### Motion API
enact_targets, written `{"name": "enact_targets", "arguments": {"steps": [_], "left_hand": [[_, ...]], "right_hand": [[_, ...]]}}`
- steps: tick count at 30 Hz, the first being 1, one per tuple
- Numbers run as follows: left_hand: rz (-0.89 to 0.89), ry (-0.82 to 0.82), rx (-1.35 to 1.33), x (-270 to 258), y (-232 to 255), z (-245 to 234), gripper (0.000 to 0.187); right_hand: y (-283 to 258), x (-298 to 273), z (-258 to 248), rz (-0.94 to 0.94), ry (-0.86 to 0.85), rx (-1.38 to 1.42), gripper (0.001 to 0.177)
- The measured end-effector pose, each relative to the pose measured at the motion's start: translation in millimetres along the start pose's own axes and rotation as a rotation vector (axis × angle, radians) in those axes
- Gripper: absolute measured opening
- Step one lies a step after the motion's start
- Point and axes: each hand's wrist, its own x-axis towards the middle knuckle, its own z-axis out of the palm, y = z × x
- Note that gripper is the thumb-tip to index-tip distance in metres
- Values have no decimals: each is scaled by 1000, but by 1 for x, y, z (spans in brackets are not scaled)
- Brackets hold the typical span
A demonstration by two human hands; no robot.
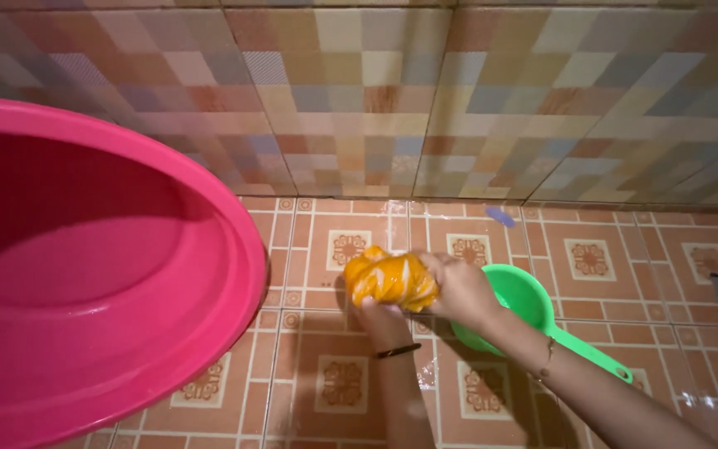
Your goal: Hand-washing and rinsing an orange cloth on a bathroom floor using water from a basin and a ladle.
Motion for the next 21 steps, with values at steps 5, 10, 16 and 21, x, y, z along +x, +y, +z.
{"name": "enact_targets", "arguments": {"steps": [5,10,16,21], "left_hand": [[-66,-123,-92,-3,-3,-24,61],[-111,-329,-193,3,4,-17,68],[-236,131,-211,29,-10,-27,63],[-457,306,-238,17,-2,-20,49]], "right_hand": [[11,5,5,158,-350,167,44],[33,-3,41,359,-645,567,43],[-26,-33,2,84,-85,359,120],[-28,-50,30,-32,194,-89,92]]}}
